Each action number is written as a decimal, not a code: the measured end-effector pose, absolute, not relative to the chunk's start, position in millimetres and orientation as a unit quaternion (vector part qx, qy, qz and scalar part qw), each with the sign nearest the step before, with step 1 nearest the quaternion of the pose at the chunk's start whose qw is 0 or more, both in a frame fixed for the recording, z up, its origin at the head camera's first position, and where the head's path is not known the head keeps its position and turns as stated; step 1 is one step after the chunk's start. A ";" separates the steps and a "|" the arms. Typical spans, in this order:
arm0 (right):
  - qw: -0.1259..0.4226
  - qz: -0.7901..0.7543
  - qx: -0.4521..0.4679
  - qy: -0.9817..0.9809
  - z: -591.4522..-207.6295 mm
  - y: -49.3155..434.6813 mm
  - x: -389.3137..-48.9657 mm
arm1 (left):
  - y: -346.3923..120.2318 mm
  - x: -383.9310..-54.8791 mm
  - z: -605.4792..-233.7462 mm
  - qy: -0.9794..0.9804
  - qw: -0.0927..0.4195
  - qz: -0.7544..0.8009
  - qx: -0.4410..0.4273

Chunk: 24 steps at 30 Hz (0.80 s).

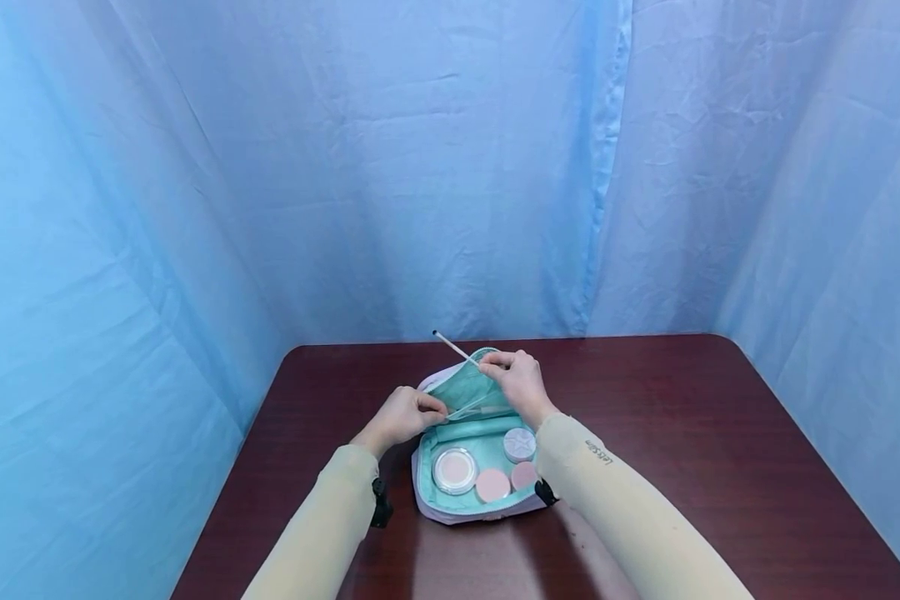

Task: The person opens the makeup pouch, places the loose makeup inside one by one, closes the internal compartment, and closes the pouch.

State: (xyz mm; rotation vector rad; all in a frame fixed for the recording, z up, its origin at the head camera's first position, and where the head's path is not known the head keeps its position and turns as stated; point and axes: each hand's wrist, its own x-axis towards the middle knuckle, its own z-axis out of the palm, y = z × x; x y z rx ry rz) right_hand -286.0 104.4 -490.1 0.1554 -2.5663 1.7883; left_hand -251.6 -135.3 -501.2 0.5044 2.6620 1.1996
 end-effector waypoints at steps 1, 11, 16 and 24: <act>0.008 0.565 0.051 -0.824 -491.0 104.1 -286.0 | -135.5 -251.5 -501.3 0.895 0.090 0.403 0.169; 0.038 0.491 0.084 -0.867 -497.5 103.9 -283.1 | -137.1 -249.7 -500.0 0.892 0.092 0.410 0.167; 0.072 0.459 0.113 -0.878 -500.8 102.9 -284.8 | -137.6 -249.1 -498.8 0.891 0.094 0.411 0.169; 0.141 0.409 0.159 -0.888 -506.5 99.7 -287.2 | -136.8 -250.2 -498.4 0.892 0.094 0.409 0.171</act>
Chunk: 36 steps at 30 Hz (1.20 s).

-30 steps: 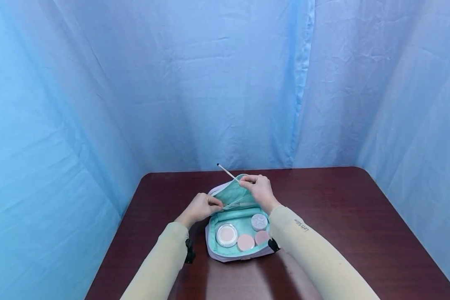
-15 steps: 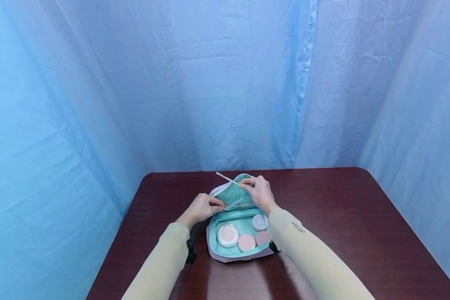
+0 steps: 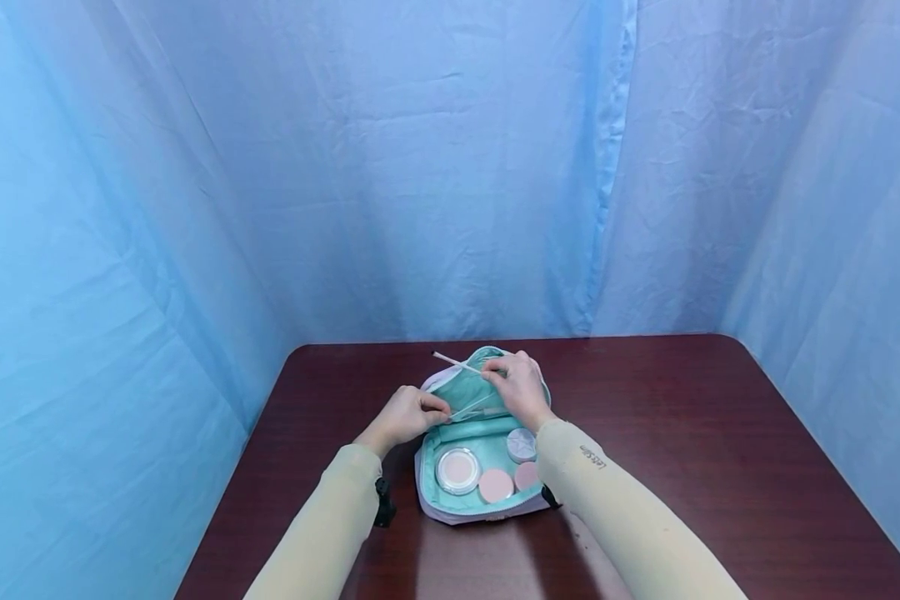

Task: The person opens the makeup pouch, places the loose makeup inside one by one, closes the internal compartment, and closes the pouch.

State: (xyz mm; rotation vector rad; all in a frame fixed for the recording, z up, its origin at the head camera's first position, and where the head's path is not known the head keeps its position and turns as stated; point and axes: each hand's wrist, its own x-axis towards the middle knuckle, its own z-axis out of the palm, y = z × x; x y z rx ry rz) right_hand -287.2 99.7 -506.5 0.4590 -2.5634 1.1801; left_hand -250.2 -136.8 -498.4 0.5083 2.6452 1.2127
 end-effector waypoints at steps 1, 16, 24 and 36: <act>0.148 0.395 0.167 -0.891 -507.5 99.4 -287.2 | -137.0 -250.3 -498.5 0.891 0.094 0.409 0.171; 0.123 0.306 0.221 -0.918 -509.3 112.0 -285.7 | -137.9 -251.5 -500.3 0.889 0.090 0.420 0.161; 0.094 0.319 0.192 -0.923 -507.7 126.5 -286.6 | -138.3 -251.8 -499.8 0.887 0.088 0.427 0.151; 0.086 0.290 0.172 -0.937 -505.6 135.6 -288.2 | -135.8 -251.5 -497.7 0.887 0.094 0.426 0.150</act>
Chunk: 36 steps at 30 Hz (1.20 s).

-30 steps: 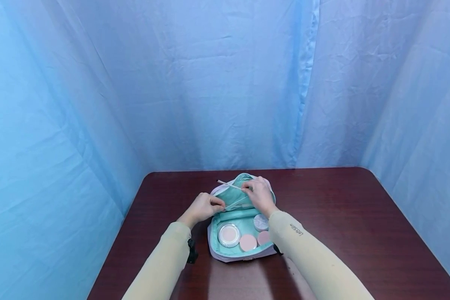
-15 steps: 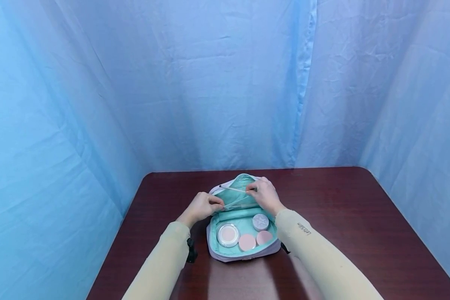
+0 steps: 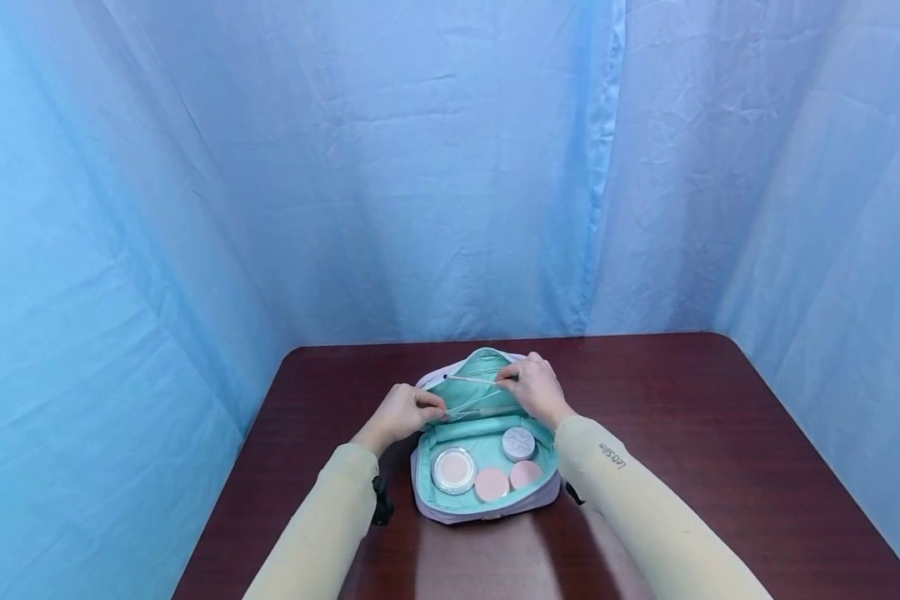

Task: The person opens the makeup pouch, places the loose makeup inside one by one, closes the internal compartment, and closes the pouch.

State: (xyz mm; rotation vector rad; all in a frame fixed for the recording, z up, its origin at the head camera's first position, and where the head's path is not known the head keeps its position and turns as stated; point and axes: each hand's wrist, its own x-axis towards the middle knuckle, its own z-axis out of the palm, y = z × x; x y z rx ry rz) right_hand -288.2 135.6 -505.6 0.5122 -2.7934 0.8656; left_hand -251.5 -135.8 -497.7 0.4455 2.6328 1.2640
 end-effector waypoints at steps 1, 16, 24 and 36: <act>0.086 0.290 0.172 -0.937 -505.7 135.7 -288.1 | -135.8 -251.5 -497.6 0.887 0.093 0.426 0.151; 0.109 0.283 0.191 -0.934 -505.9 137.6 -284.7 | -135.0 -250.1 -496.8 0.887 0.089 0.427 0.150; 0.116 0.293 0.192 -0.930 -507.4 138.2 -283.6 | -135.4 -249.3 -497.5 0.886 0.087 0.430 0.149; 0.142 0.280 0.191 -0.930 -502.4 140.4 -280.8 | -137.2 -248.8 -496.7 0.886 0.085 0.433 0.146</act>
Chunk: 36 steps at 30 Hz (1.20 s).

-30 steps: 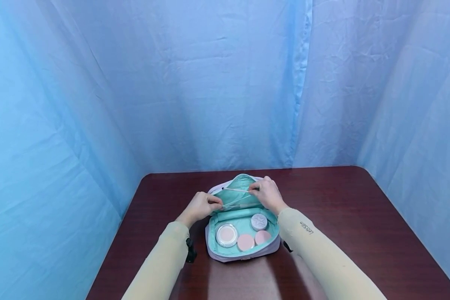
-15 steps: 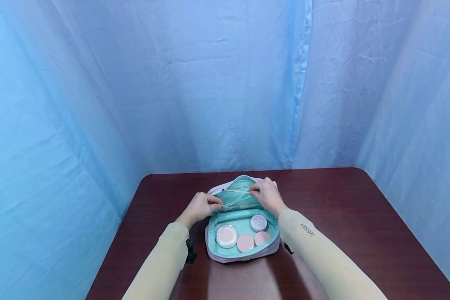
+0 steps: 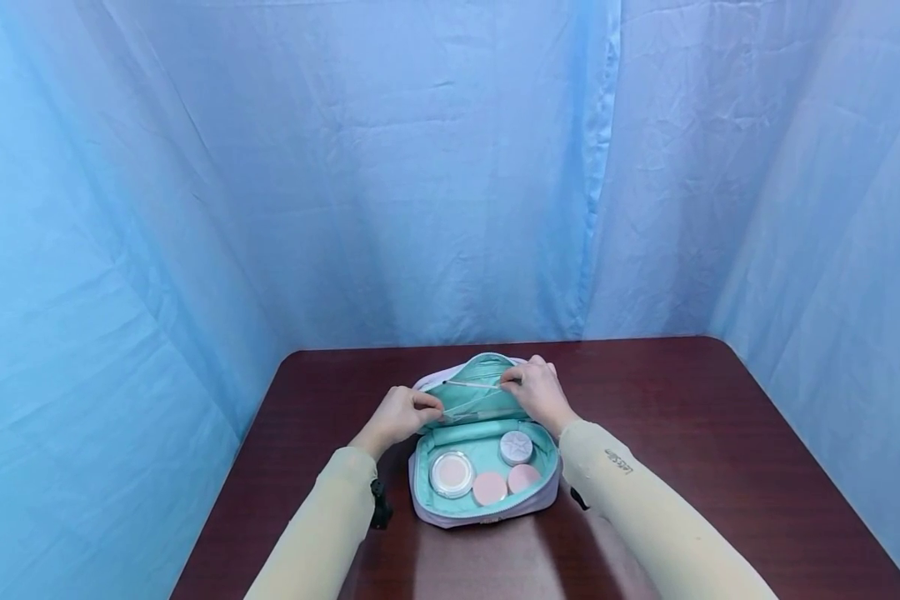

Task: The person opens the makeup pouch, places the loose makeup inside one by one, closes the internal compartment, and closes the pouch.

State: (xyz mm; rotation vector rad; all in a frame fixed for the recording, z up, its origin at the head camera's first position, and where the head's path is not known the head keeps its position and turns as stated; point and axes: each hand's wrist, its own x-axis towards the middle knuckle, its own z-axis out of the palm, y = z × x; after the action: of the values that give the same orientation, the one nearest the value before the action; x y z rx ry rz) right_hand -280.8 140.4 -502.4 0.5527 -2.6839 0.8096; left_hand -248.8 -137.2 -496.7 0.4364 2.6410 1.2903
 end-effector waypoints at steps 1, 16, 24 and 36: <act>0.145 0.278 0.191 -0.930 -502.3 140.6 -281.0 | -137.6 -248.9 -496.9 0.885 0.086 0.434 0.145; 0.131 0.269 0.218 -0.929 -502.4 142.4 -279.6 | -138.6 -250.2 -498.4 0.892 0.068 0.423 0.145; 0.177 0.302 0.224 -0.910 -501.6 154.3 -279.2 | -140.2 -248.8 -495.7 0.889 0.068 0.431 0.139; 0.206 0.348 0.183 -0.896 -500.4 177.2 -275.5 | -140.1 -247.3 -493.4 0.888 0.065 0.437 0.125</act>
State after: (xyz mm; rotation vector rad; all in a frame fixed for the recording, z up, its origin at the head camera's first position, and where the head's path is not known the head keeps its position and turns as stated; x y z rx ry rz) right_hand -275.5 177.2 -500.4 0.5087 -2.4969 0.9684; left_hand -247.3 -140.1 -493.4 0.3774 2.6810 1.3195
